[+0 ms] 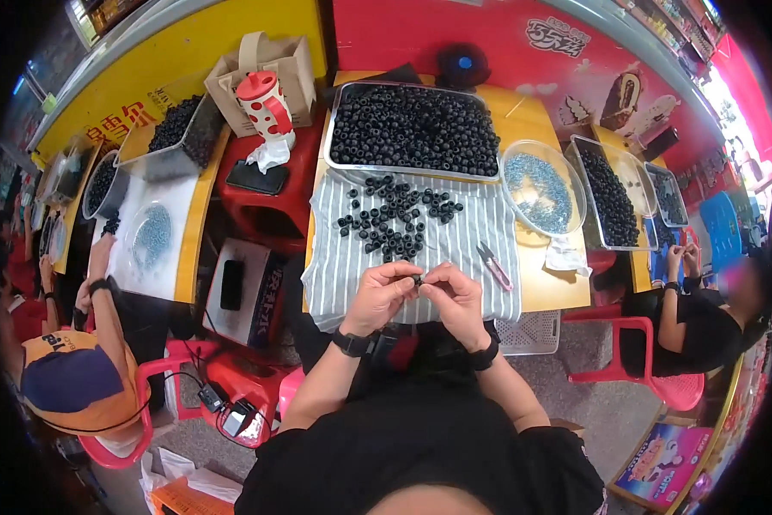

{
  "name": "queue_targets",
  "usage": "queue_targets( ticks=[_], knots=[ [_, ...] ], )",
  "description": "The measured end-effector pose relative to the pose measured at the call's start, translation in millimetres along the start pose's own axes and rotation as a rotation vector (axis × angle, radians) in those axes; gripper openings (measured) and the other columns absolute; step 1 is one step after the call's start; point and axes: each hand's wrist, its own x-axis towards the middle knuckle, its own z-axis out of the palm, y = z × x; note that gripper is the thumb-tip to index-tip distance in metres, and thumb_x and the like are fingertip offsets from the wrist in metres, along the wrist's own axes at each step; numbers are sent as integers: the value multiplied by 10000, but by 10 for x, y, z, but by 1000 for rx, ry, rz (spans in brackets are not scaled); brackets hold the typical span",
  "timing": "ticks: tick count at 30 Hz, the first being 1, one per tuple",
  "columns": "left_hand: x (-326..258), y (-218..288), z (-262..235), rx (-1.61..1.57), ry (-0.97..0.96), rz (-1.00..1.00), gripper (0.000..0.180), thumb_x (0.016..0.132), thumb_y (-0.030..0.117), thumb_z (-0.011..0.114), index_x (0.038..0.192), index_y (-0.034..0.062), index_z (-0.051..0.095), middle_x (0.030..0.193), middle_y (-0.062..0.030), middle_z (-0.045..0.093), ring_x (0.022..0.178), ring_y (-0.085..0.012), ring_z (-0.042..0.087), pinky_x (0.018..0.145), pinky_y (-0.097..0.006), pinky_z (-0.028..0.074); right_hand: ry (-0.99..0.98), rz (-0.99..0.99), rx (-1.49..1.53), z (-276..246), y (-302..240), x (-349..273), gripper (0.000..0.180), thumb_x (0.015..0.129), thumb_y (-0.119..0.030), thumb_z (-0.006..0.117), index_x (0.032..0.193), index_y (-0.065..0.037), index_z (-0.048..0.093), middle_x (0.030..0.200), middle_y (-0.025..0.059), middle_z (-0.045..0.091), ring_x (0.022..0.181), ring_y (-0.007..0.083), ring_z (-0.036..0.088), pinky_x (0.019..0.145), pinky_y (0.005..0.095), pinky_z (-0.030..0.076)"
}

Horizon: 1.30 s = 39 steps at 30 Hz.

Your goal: The recorder is sorting or assembling small black plastic components on a table in a workspace.

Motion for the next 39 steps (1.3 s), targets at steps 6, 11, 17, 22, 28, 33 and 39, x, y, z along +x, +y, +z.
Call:
queue_targets(
  ticks=[6, 11, 17, 22, 28, 33, 39],
  knots=[
    [8, 25, 31, 28, -18, 15, 196, 889, -26, 611, 1081, -55, 642, 1027, -85, 602, 834, -154, 622, 742, -254, 516, -16, -66, -180, -23, 6, -7, 127, 802, 110, 624, 883, 15, 603, 853, 54, 583, 759, 107, 584, 667, 229, 468],
    [1, 15, 7, 46, -16, 8, 186, 886, -28, 611, 1064, -65, 648, 1001, -89, 597, 833, -153, 620, 742, -257, 516, -43, -251, -399, 28, -118, 38, 154, 762, 116, 647, 871, 17, 602, 802, 81, 588, 721, 141, 596, 611, 242, 478],
    [8, 32, 68, 52, -26, 0, 180, 901, -18, 594, 1063, -71, 651, 1014, -103, 603, 874, -165, 631, 752, -250, 519, -60, -189, -421, 3, -122, 40, 166, 756, 71, 698, 887, 3, 622, 772, 66, 584, 672, 142, 603, 575, 248, 482],
    [6, 31, 52, 1, -53, -12, 223, 907, -9, 593, 1122, -60, 619, 1067, -116, 627, 937, -176, 639, 784, -258, 529, -112, -102, -413, -45, -166, 79, 179, 759, 6, 741, 901, -9, 633, 751, 45, 599, 645, 102, 599, 570, 236, 472],
    [21, 73, 63, -53, -41, -58, 363, 904, -4, 603, 1259, -28, 530, 1058, -105, 656, 909, -145, 648, 773, -244, 537, -190, -32, -340, -54, -181, 129, 261, 787, -34, 728, 1040, 3, 675, 812, 84, 684, 692, 121, 645, 613, 247, 495],
    [-28, 68, 32, -74, -25, -77, 376, 895, -8, 615, 1260, -29, 527, 1045, -99, 659, 856, -113, 644, 735, -223, 530, -269, -21, -255, -36, -150, 141, 285, 808, -48, 706, 1084, 10, 667, 924, 126, 711, 779, 170, 689, 679, 273, 521],
    [-22, 120, 45, 4, -82, -134, 337, 895, -8, 599, 1226, -26, 536, 1057, -107, 653, 880, -150, 664, 736, -245, 564, -239, -103, -279, -42, -29, 94, 218, 819, -42, 676, 1028, 22, 671, 892, 149, 707, 770, 228, 699, 677, 301, 529]
  ],
)
